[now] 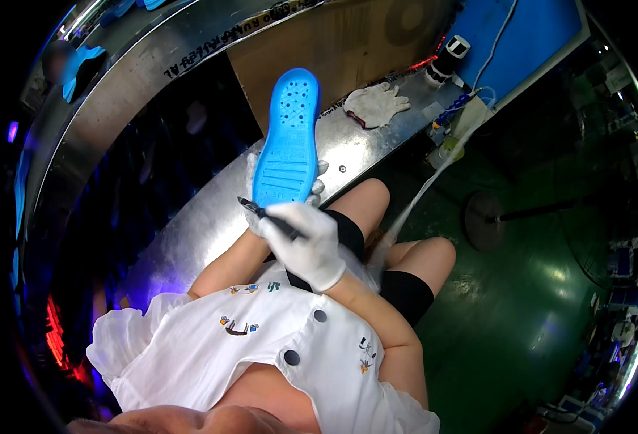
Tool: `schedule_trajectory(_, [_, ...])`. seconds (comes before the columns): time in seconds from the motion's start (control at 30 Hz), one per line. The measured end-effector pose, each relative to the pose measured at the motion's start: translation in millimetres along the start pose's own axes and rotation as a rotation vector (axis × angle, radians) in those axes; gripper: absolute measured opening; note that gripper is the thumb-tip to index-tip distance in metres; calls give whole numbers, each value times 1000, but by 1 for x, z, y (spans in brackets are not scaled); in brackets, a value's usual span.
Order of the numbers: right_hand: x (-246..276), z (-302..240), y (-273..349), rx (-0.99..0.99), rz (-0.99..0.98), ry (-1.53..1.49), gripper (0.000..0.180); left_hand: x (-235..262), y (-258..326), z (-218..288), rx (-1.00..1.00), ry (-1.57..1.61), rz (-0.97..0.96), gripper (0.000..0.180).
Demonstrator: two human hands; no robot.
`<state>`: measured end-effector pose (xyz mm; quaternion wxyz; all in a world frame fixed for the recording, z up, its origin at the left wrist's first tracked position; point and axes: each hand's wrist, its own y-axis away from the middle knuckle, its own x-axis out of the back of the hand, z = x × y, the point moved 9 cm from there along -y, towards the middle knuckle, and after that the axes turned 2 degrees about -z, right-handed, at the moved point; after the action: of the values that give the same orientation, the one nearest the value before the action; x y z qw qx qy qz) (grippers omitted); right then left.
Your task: The person sits on the floor and uses a pair of pliers to trim excess plastic flash from the edges and soles of blue slipper soles. They pick up each sole from a nearby surface, trim it, and place it back down, repeating the process for multiple units.
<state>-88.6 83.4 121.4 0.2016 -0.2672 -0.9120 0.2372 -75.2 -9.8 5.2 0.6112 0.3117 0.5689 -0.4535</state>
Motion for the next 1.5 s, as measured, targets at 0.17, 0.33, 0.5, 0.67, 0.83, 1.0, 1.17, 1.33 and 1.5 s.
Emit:
schedule_trajectory(0.17, [28, 27, 8, 40, 162, 96, 18, -23, -2, 13, -39, 26, -52, 86])
schedule_trajectory(0.33, [13, 46, 13, -346, 43, -263, 16, -21, -4, 15, 225, -136, -113, 80])
schedule_trajectory(0.5, [-5, -24, 11, 276, -453, 425, 15, -5, 5, 30, 306, -333, 344, 71])
schedule_trajectory(0.67, [9, 0, -11, 41, -364, 33, 27, 36, -7, 56, 472, -650, 218, 56])
schedule_trajectory(0.83, [-9, -33, 5, 200, -549, 399, 23, 8, -18, 83, 149, -1417, -100, 47])
schedule_trajectory(1.0, [5, -37, 2, 254, -500, 482, 25, -8, -28, 79, 202, -1377, -128, 44])
schedule_trajectory(1.17, [36, -22, -10, 173, -317, 377, 21, -65, 8, 55, 762, -635, -2, 43])
schedule_trajectory(1.33, [18, -55, 3, 310, -453, 524, 31, -12, -25, 86, -129, -1821, -694, 51])
schedule_trajectory(1.5, [29, -46, 0, 374, -413, 618, 30, 22, -26, 108, 186, -1660, -217, 50])
